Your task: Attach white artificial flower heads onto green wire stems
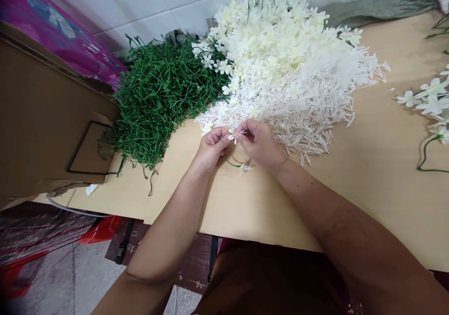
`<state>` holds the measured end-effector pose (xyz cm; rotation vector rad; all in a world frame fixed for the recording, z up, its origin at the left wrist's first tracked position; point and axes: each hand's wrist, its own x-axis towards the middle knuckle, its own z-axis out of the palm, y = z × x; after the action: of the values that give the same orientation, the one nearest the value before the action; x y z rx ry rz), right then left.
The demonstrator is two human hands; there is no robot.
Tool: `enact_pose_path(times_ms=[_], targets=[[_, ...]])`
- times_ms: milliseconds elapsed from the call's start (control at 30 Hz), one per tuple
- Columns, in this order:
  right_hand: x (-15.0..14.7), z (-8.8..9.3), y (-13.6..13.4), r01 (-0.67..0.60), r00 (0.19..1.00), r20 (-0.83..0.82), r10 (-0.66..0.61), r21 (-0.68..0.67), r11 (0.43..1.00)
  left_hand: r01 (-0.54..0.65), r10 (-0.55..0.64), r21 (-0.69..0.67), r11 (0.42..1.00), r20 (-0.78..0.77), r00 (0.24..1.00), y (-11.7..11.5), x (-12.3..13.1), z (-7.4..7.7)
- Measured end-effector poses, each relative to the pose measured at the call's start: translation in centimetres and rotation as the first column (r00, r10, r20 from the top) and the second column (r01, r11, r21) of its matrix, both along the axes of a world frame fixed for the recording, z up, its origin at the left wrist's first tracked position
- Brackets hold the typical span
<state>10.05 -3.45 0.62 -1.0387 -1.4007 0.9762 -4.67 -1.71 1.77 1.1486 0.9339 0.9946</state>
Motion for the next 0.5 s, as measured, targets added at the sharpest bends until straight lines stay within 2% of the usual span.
enact_pose_path(times_ms=[500], targets=[[0.03,0.24,-0.13,-0.048,0.997,-0.072,0.040,-0.105,0.993,0.038,-0.041,-0.051,0.998,-0.065,0.997,0.03,-0.22,0.46]])
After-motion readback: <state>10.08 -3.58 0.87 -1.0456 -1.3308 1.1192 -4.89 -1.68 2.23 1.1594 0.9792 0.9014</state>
